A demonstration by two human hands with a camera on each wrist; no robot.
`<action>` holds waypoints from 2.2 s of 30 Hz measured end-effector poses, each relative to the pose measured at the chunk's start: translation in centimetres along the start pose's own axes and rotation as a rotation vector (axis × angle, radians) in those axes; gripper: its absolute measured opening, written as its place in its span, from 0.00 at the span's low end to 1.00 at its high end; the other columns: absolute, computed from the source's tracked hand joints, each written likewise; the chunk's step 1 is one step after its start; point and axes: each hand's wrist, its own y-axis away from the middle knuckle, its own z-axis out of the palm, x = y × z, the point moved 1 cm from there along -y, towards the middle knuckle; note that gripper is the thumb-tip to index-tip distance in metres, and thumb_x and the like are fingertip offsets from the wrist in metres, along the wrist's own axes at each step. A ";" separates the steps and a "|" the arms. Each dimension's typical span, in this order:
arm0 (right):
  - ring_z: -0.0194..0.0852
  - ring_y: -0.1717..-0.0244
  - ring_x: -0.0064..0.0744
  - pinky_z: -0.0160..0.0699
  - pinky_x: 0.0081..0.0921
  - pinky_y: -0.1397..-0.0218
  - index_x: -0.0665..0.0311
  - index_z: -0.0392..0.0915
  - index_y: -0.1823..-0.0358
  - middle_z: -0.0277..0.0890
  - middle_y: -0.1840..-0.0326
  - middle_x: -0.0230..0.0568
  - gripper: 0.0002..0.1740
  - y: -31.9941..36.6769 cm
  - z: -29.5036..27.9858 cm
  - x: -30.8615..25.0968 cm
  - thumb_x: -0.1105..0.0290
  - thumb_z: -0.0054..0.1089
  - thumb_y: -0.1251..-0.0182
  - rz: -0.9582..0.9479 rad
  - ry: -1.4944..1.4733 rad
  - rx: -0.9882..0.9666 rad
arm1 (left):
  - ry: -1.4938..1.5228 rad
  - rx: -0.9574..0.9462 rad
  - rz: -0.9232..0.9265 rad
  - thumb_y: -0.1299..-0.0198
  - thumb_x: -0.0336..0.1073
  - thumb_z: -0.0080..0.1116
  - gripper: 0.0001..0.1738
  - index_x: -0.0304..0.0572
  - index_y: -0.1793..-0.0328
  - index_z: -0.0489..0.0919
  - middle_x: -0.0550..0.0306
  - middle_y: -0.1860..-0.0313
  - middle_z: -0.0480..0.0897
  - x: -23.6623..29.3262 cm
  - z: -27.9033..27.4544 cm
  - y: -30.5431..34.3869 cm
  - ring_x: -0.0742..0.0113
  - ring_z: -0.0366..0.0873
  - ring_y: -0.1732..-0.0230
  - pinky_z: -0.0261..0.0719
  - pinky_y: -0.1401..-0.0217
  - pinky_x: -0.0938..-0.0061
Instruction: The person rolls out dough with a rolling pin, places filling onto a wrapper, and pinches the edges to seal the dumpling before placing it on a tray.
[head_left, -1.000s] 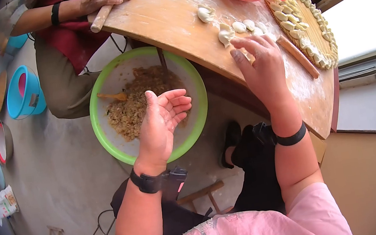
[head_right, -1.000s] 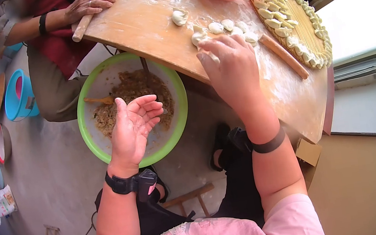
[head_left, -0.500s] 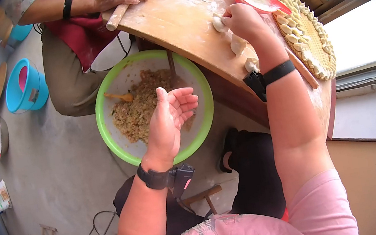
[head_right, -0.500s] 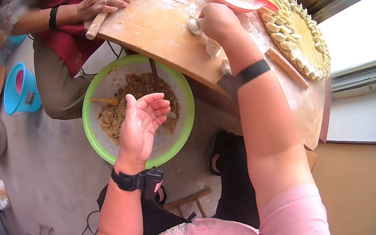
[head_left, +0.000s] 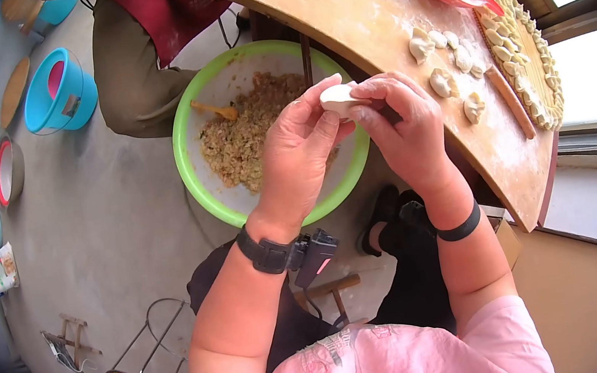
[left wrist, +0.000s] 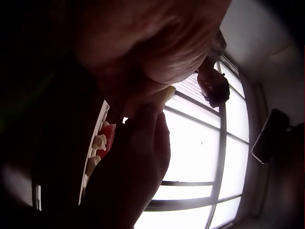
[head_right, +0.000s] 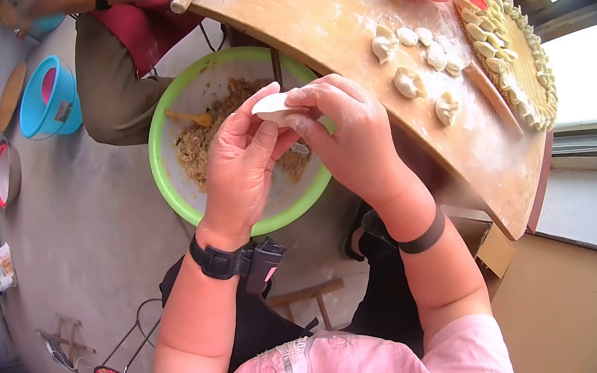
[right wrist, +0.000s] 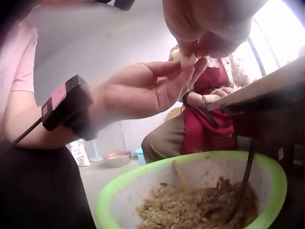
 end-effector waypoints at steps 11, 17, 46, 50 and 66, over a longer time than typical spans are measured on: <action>0.83 0.60 0.40 0.82 0.32 0.58 0.65 0.82 0.62 0.82 0.62 0.42 0.08 0.4 -1.0 1.0 0.79 0.70 0.42 -0.054 -0.087 -0.052 | -0.229 -0.050 0.054 0.22 0.41 0.52 0.22 0.40 0.28 0.73 0.56 0.44 0.81 0.3 0.7 0.0 0.73 0.78 0.44 0.79 0.40 0.75; 0.78 0.65 0.28 0.80 0.27 0.57 0.66 0.80 0.55 0.80 0.61 0.39 0.06 1.3 -0.9 3.2 0.74 0.63 0.31 0.292 -0.500 -0.146 | -0.613 -0.118 0.062 0.22 0.56 0.47 0.30 0.39 0.30 0.75 0.62 0.61 0.81 -0.2 0.1 0.0 0.80 0.74 0.67 0.73 0.64 0.84; 0.73 0.74 0.20 0.71 0.20 0.71 0.67 0.75 0.65 0.77 0.71 0.32 0.27 3.4 2.1 2.7 0.54 0.34 0.15 0.542 -0.795 -0.503 | -0.318 -0.050 -0.352 0.18 0.50 0.32 0.29 0.34 0.34 0.76 0.54 0.56 0.82 -0.3 0.7 0.8 0.70 0.77 0.66 0.85 0.59 0.70; 0.73 0.69 0.20 0.74 0.21 0.70 0.70 0.77 0.61 0.77 0.68 0.35 0.23 4.1 2.9 1.9 0.60 0.35 0.18 0.615 -0.883 -0.399 | -0.304 0.010 -0.245 0.20 0.43 0.37 0.23 0.32 0.41 0.78 0.53 0.53 0.82 -1.8 0.2 1.1 0.69 0.83 0.60 0.86 0.64 0.74; 0.68 0.71 0.24 0.72 0.22 0.63 0.64 0.81 0.52 0.77 0.67 0.36 0.53 4.7 2.6 3.2 0.26 0.12 0.25 0.763 -0.940 -0.504 | -0.049 -0.125 -0.443 0.44 0.89 0.11 0.69 0.35 0.18 0.60 0.53 0.46 0.82 -1.8 -1.1 0.5 0.63 0.79 0.58 0.80 0.55 0.68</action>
